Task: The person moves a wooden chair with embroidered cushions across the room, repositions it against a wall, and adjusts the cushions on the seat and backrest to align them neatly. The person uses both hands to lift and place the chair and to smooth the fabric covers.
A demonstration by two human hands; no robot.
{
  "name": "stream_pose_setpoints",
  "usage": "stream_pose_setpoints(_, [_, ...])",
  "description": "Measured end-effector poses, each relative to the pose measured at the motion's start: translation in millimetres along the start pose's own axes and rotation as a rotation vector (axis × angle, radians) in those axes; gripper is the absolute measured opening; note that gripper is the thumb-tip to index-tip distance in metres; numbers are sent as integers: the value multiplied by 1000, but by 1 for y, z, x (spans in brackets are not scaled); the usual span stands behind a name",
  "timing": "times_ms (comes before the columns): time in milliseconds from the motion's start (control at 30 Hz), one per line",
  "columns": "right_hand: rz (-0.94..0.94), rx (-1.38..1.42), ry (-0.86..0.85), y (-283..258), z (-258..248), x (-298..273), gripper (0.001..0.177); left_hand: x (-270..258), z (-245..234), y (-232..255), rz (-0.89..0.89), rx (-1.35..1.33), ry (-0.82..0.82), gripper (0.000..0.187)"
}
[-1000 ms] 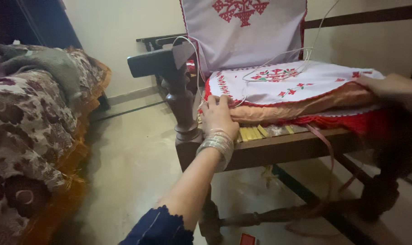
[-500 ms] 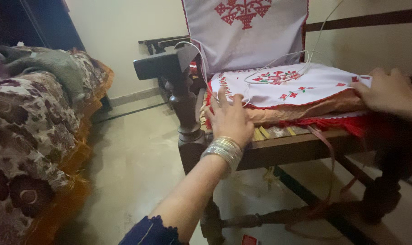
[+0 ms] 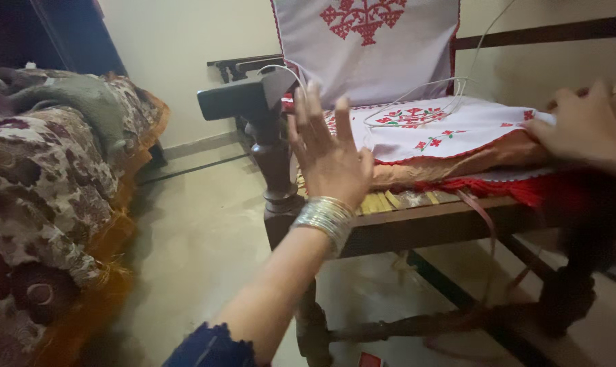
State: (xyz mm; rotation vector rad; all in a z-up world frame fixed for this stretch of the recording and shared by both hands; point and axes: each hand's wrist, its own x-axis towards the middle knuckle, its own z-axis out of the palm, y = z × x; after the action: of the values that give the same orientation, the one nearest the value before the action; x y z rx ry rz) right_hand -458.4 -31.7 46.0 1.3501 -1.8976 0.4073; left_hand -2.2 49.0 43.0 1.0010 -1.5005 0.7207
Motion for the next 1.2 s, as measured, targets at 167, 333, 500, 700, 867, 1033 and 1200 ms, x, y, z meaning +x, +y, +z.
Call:
stream_pose_setpoints(167, [-93, 140, 141, 23, 11, 14, 60, 22, -5, -18, 90, -61, 92, 76])
stream_pose_setpoints(333, [-110, -21, 130, 44, 32, 43, 54, 20, -21, -33, 188, -105, 82, 71])
stream_pose_setpoints(500, [-84, -109, 18, 42, 44, 50, 52, 5, -40, -53, 295, -86, 4, 66])
stream_pose_setpoints(700, [-82, -153, -31, 36, 42, 48, 50, -8, -43, -76, 320, 14, -23, 67])
stream_pose_setpoints(867, [-88, -171, -53, 33, 42, 48, 49, -21, -34, -82, 92, -34, 55, 78])
stream_pose_setpoints(1033, [-96, -182, -61, 40, 41, 45, 47, -26, -27, -76, -166, -88, 226, 95])
stream_pose_setpoints(1200, [-102, -176, -50, 44, 44, 41, 46, -21, -25, -67, -411, -422, 136, 99])
